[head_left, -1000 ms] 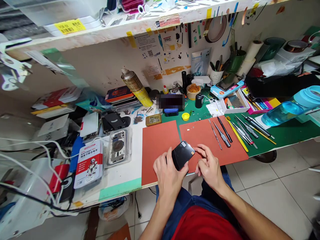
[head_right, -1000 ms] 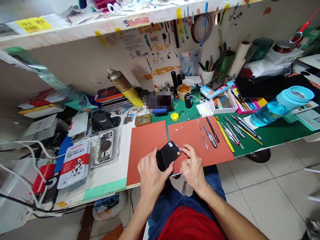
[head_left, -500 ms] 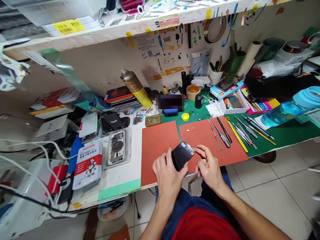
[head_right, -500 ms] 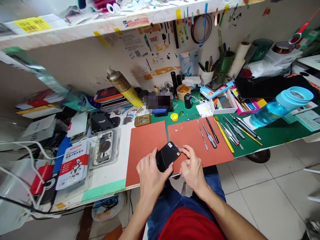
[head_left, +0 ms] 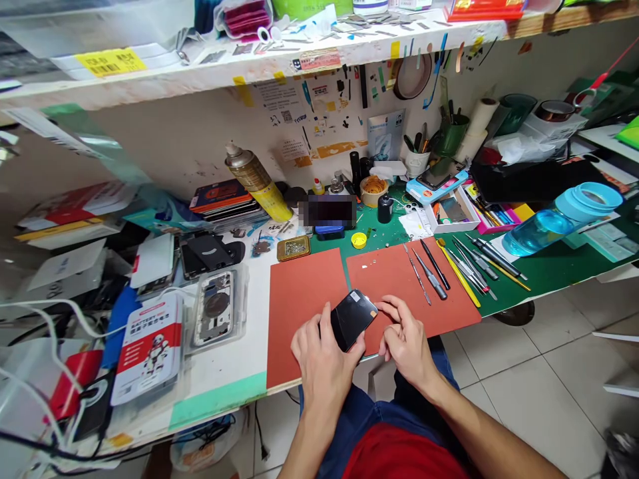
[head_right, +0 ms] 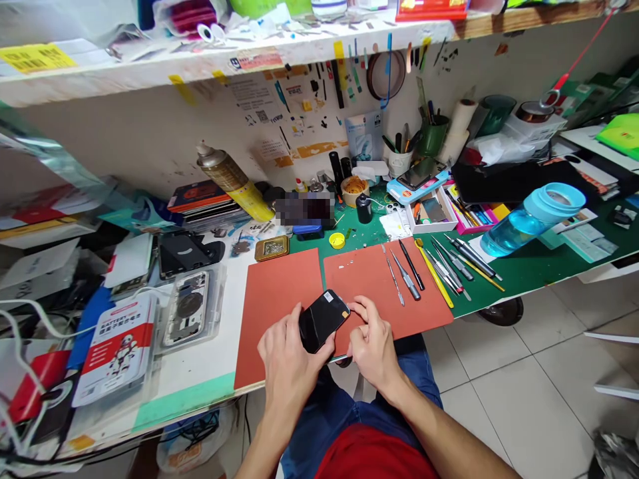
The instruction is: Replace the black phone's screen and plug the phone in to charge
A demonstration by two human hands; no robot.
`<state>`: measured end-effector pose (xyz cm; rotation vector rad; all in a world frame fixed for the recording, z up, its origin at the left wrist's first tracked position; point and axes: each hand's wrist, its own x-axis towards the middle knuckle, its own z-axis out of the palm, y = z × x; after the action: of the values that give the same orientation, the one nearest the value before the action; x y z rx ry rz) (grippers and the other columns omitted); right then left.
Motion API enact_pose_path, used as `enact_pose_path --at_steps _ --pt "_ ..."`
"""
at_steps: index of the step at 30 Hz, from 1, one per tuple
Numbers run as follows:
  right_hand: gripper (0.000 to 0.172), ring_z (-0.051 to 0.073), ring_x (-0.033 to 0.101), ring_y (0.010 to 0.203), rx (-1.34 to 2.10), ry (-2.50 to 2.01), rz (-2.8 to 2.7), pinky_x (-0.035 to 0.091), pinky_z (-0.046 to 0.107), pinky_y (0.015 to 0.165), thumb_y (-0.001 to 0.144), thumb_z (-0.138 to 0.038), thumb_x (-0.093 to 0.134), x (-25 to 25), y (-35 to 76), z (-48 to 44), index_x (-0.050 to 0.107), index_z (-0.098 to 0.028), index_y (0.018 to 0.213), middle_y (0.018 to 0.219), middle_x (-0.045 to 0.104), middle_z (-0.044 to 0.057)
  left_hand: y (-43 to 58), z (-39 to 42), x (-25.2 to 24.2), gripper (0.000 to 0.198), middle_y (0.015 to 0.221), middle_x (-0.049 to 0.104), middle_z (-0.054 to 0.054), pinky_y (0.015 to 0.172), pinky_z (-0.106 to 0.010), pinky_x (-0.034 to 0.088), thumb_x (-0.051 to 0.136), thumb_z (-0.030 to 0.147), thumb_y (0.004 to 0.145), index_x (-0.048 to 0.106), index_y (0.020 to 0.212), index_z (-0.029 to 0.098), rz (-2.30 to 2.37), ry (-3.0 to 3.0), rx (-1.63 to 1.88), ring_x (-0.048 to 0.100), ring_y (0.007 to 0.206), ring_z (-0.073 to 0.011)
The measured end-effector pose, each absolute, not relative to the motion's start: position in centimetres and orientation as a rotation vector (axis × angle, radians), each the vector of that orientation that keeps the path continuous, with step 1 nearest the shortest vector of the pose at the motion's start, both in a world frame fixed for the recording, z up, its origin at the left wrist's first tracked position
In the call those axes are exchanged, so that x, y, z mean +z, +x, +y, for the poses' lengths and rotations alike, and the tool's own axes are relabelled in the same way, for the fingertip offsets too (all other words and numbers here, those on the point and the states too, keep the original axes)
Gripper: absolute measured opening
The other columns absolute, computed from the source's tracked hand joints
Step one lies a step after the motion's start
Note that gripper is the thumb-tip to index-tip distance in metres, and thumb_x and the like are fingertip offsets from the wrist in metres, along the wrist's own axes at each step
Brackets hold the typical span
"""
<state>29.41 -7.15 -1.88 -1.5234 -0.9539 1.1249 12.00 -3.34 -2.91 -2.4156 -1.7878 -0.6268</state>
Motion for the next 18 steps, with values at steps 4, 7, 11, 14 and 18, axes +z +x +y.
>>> enact_pose_path --at_steps 4,7,11,14,18 --pt "0.058 0.009 0.065 0.045 1.129 -1.528 -0.955 0.054 0.028 0.053 0.080 -0.021 0.048 -1.96 29.39 -7.19 0.051 -0.021 0.138 0.144 0.071 0.019 12.00 -3.31 -2.87 0.072 0.121 0.069 -0.020 0.106 -0.057 0.046 0.071 0.046 0.092 0.051 0.150 0.007 -1.784 -2.411 -0.620 0.062 0.116 -0.0407" --pt "0.057 0.009 0.065 0.045 1.124 -1.526 -0.956 0.053 0.028 0.052 0.080 -0.021 0.048 -2.08 29.37 -7.21 0.051 -0.020 0.138 0.142 0.072 0.020 11.99 -3.30 -2.88 0.071 0.120 0.069 -0.020 0.106 -0.057 0.046 0.071 0.046 0.093 0.052 0.149 0.007 -1.783 -2.416 -0.621 0.063 0.116 -0.0405" --pt "0.057 0.009 0.065 0.044 1.118 -1.528 -0.970 0.053 0.027 0.052 0.081 -0.021 0.048 -2.17 29.36 -7.19 0.051 -0.021 0.137 0.143 0.071 0.020 11.97 -3.29 -2.97 0.069 0.120 0.070 -0.020 0.106 -0.056 0.045 0.069 0.046 0.093 0.052 0.149 0.009 -1.777 -2.408 -0.639 0.063 0.115 -0.0399" --pt "0.056 0.009 0.066 0.045 1.121 -1.529 -0.968 0.053 0.027 0.052 0.081 -0.021 0.049 -2.16 29.38 -7.19 0.051 -0.021 0.137 0.144 0.071 0.020 11.96 -3.28 -3.07 0.069 0.121 0.069 -0.019 0.107 -0.056 0.044 0.069 0.046 0.093 0.051 0.150 0.011 -1.785 -2.406 -0.656 0.063 0.116 -0.0398" --pt "0.056 0.009 0.066 0.045 1.122 -1.527 -0.961 0.053 0.027 0.051 0.081 -0.022 0.049 -2.09 29.41 -7.16 0.051 -0.022 0.136 0.144 0.071 0.019 11.96 -3.29 -3.05 0.069 0.121 0.069 -0.019 0.108 -0.057 0.044 0.067 0.048 0.094 0.051 0.151 0.012 -1.803 -2.415 -0.666 0.063 0.117 -0.0402"
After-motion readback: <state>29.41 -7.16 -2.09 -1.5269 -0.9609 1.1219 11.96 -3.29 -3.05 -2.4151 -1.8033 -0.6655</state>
